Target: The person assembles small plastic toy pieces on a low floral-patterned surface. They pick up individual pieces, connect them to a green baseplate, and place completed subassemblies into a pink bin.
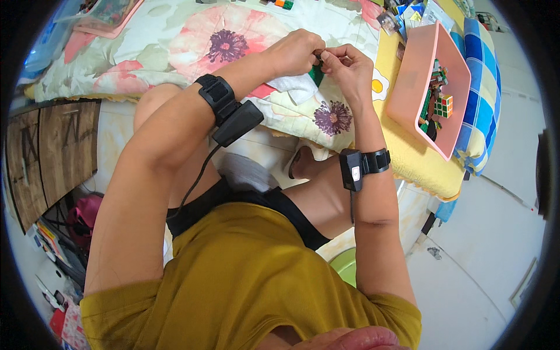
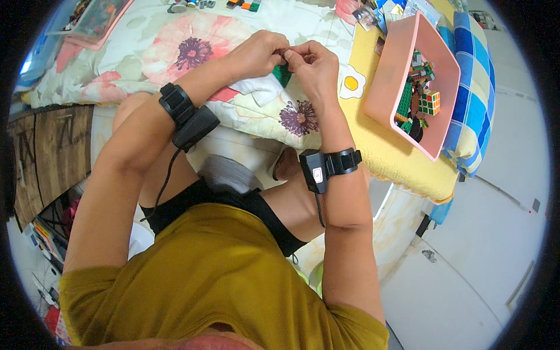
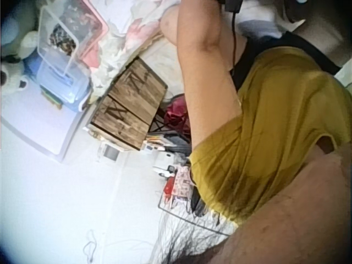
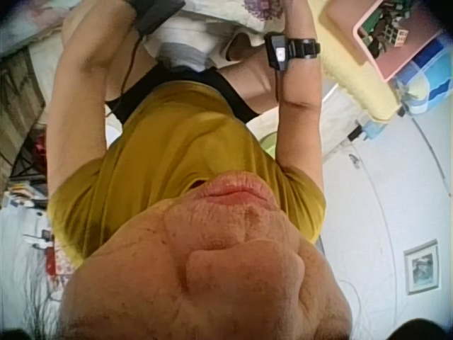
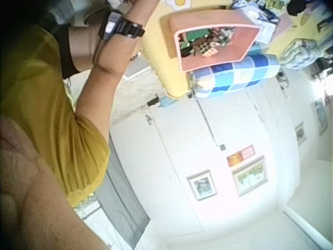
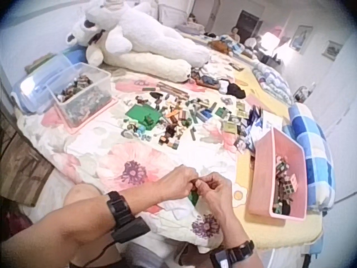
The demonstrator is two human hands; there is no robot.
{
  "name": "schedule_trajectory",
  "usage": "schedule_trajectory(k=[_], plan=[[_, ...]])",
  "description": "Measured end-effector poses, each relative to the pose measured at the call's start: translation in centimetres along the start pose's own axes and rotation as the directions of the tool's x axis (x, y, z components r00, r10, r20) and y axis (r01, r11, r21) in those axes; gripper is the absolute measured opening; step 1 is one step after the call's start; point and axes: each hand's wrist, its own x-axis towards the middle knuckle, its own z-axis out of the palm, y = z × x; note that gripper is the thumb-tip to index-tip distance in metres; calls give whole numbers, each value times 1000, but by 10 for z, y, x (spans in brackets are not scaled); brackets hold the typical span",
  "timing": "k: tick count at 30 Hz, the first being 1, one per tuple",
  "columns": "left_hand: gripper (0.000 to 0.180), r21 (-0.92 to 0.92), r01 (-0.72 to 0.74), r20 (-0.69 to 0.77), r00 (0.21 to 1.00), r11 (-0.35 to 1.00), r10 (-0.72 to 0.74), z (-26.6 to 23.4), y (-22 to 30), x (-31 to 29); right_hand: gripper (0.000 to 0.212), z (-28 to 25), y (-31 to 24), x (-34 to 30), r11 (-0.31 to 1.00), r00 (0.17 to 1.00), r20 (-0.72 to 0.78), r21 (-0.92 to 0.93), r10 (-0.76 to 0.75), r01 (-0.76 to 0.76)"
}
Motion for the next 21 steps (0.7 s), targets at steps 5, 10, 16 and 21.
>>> schedule_trajectory(k=[5, 10, 16, 21], plan=[[10, 3, 56, 16, 998, 998, -57, -1, 3, 1, 21, -6, -2, -3, 991, 999, -34, 135, 1, 4], [12, -25, 66, -45, 997, 998, -67, -2, 7, -2, 31, -21, -8, -16, 978, 985, -36, 132, 169, -163], [18, -35, 79, -113, 990, 996, -83, -4, 12, -1, 30, -14, -11, -25, 956, 962, 33, 114, 270, -272], [16, -347, 263, -67, 951, 900, -303, -8, 21, 2, 34, -11, -17, -24, 923, 977, 57, 323, 203, -211]])
